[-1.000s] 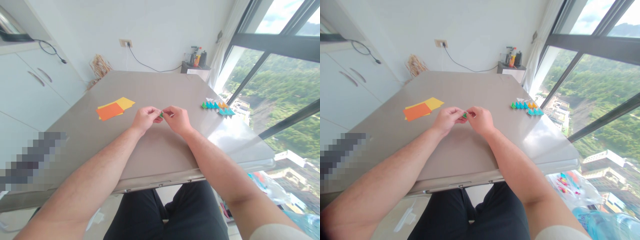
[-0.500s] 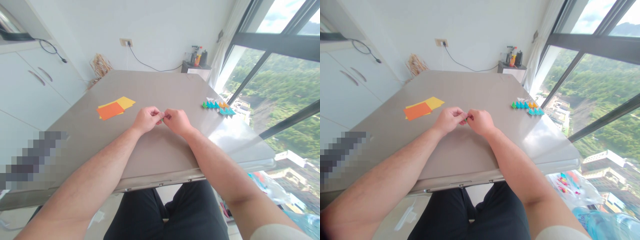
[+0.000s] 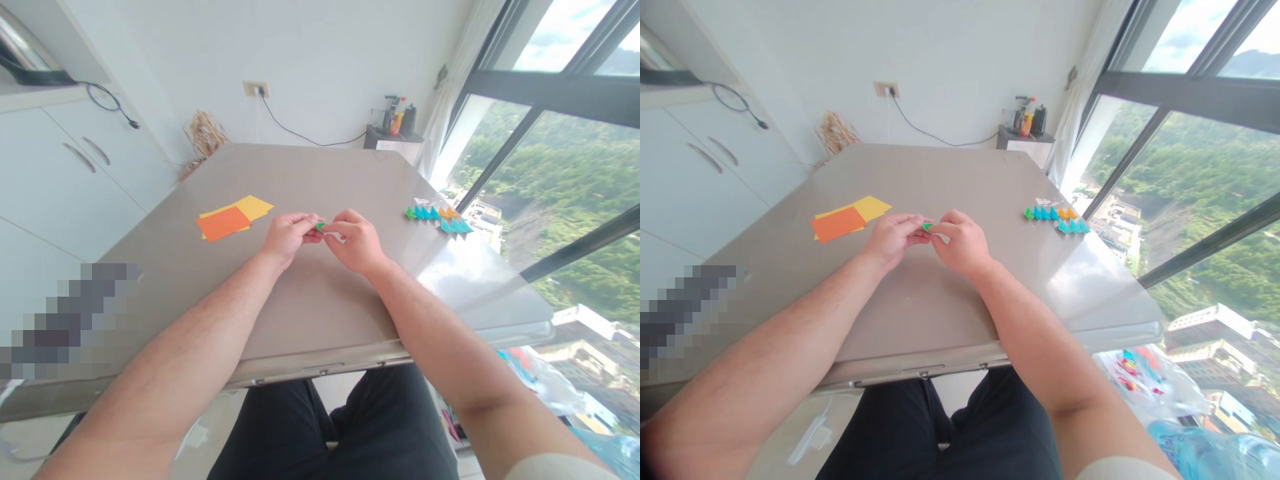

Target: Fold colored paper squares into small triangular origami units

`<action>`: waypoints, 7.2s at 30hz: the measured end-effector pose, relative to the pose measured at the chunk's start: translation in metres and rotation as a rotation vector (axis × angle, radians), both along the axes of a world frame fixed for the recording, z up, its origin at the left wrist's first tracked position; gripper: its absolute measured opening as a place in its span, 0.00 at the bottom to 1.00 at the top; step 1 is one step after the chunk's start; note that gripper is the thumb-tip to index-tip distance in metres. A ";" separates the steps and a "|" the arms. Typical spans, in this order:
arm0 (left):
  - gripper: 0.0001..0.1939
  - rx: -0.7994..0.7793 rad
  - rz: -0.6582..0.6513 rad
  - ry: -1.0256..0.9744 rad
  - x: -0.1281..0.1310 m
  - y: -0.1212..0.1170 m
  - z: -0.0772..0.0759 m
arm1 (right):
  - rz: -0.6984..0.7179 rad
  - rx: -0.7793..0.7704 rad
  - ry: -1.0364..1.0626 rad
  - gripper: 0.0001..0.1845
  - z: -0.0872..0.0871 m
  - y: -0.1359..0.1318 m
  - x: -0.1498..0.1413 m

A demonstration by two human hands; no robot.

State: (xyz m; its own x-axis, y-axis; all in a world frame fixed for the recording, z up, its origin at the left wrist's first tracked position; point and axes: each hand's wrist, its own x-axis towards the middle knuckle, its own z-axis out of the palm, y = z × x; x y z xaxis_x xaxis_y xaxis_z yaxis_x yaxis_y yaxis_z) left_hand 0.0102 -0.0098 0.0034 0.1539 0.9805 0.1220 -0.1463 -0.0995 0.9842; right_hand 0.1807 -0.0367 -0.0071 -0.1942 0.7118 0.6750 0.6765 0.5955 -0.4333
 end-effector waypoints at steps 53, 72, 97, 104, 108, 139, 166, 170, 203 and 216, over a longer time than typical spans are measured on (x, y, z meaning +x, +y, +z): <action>0.13 0.014 -0.066 -0.028 0.002 -0.007 0.003 | -0.103 -0.004 -0.119 0.08 0.001 -0.002 -0.006; 0.14 0.002 -0.044 -0.058 0.003 -0.009 0.004 | -0.163 -0.034 -0.181 0.10 0.005 -0.006 -0.009; 0.14 -0.096 -0.258 -0.229 -0.002 -0.005 -0.001 | -0.129 0.045 -0.084 0.12 0.002 -0.004 -0.007; 0.13 -0.099 -0.250 -0.269 -0.002 -0.005 0.001 | -0.090 0.060 -0.072 0.15 0.002 -0.005 -0.006; 0.13 -0.110 -0.227 -0.302 -0.001 -0.005 0.001 | -0.038 0.103 -0.044 0.15 0.000 -0.004 -0.006; 0.12 -0.110 -0.256 -0.340 -0.002 -0.002 -0.002 | -0.009 0.140 -0.007 0.13 0.000 -0.005 -0.007; 0.14 -0.084 -0.217 -0.295 0.000 -0.008 0.005 | -0.044 0.127 0.034 0.14 0.003 -0.007 -0.009; 0.14 -0.085 -0.208 -0.303 0.001 -0.008 0.004 | -0.042 0.133 0.032 0.14 0.003 -0.008 -0.010; 0.10 -0.074 -0.199 -0.317 0.001 -0.006 0.004 | -0.021 0.100 0.059 0.15 0.000 -0.006 -0.011; 0.13 0.028 -0.105 -0.264 0.002 -0.010 0.007 | 0.279 -0.419 0.627 0.18 0.013 -0.009 -0.014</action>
